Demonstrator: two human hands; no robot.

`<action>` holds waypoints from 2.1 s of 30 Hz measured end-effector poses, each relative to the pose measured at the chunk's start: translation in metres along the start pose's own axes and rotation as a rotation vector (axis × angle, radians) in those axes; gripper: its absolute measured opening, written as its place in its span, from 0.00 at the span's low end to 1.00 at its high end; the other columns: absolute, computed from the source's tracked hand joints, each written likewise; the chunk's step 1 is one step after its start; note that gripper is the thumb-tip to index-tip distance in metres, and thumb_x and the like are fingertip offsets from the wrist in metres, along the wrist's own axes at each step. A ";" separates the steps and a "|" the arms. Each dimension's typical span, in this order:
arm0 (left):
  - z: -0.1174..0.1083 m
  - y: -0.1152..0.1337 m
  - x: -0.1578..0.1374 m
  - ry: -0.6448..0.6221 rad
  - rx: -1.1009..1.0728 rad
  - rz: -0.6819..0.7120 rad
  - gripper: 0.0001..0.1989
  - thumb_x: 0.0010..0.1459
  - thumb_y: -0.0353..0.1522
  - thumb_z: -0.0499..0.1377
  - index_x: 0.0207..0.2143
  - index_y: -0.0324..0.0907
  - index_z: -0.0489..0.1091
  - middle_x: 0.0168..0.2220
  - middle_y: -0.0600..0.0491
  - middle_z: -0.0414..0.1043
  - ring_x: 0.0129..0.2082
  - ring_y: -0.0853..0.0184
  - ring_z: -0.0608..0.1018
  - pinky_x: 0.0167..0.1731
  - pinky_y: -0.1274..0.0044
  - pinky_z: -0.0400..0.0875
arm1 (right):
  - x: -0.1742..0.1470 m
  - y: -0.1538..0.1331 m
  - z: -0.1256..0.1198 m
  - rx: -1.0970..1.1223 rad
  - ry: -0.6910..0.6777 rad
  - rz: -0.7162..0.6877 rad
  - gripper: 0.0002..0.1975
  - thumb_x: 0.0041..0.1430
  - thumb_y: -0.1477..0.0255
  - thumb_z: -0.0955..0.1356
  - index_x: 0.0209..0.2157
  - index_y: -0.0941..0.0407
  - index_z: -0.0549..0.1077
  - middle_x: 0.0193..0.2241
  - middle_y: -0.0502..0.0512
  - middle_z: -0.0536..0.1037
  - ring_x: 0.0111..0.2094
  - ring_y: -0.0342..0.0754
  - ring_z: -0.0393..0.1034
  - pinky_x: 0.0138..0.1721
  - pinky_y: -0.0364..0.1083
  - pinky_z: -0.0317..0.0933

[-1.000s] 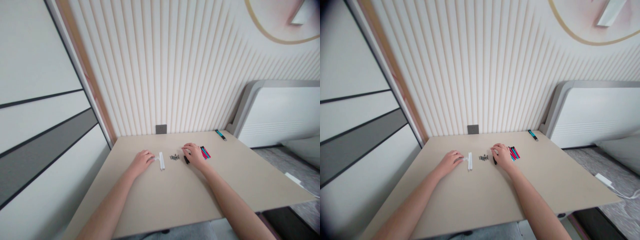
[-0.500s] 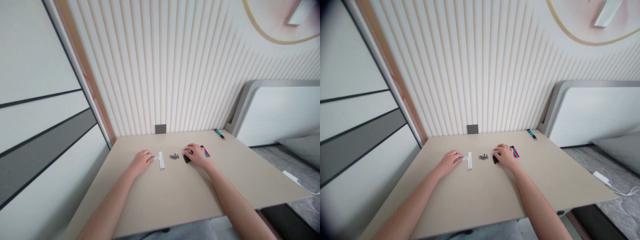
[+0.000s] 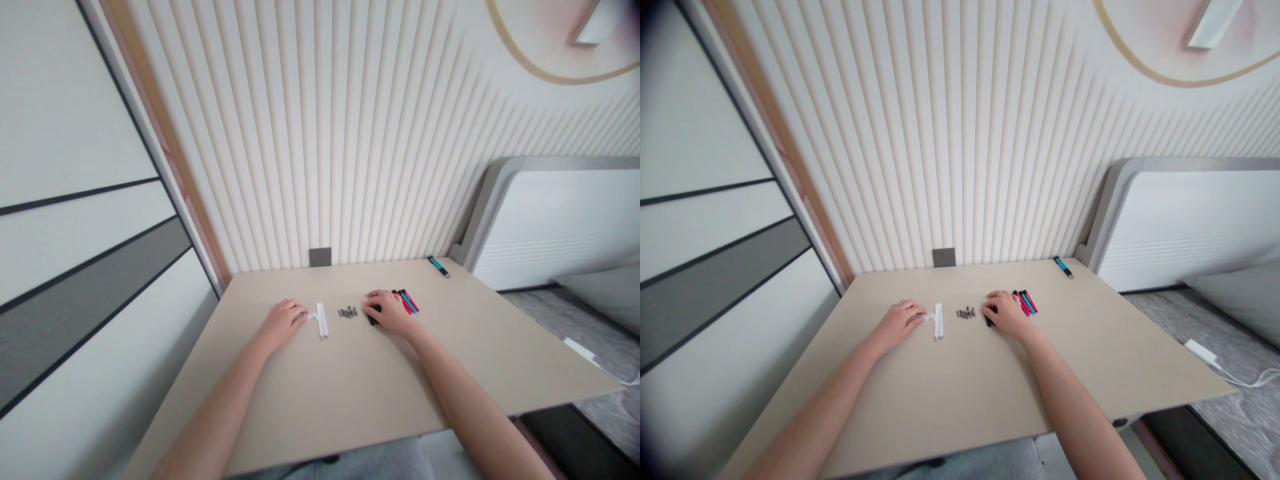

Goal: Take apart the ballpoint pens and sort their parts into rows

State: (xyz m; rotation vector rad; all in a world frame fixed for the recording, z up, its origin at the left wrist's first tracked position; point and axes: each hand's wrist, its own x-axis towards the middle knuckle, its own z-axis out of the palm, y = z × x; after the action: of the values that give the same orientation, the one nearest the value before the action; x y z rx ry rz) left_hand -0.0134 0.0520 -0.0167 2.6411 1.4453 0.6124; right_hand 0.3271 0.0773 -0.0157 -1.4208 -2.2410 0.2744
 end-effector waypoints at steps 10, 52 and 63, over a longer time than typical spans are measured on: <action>-0.004 0.003 0.001 0.001 0.003 0.009 0.10 0.64 0.37 0.54 0.44 0.46 0.72 0.42 0.51 0.72 0.44 0.63 0.71 0.45 0.71 0.65 | 0.001 -0.009 -0.004 0.089 0.068 -0.034 0.10 0.60 0.66 0.64 0.32 0.52 0.76 0.39 0.53 0.79 0.45 0.51 0.70 0.48 0.50 0.58; -0.008 0.007 0.002 -0.016 0.033 -0.002 0.10 0.63 0.36 0.55 0.45 0.46 0.71 0.42 0.51 0.72 0.44 0.62 0.72 0.46 0.71 0.65 | 0.001 -0.012 -0.001 -0.017 -0.047 -0.007 0.14 0.62 0.61 0.63 0.36 0.51 0.78 0.42 0.53 0.78 0.47 0.51 0.66 0.51 0.49 0.52; -0.008 0.007 0.001 -0.025 0.033 -0.009 0.11 0.64 0.37 0.54 0.45 0.46 0.71 0.42 0.51 0.72 0.44 0.63 0.72 0.45 0.71 0.65 | 0.001 0.007 -0.007 -0.223 0.160 0.394 0.14 0.62 0.71 0.61 0.40 0.53 0.77 0.45 0.57 0.76 0.49 0.55 0.65 0.48 0.52 0.52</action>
State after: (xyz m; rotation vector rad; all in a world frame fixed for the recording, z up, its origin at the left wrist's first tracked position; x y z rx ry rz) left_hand -0.0103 0.0477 -0.0070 2.6556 1.4713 0.5573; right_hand 0.3358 0.0809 -0.0117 -1.9287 -1.8974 0.0329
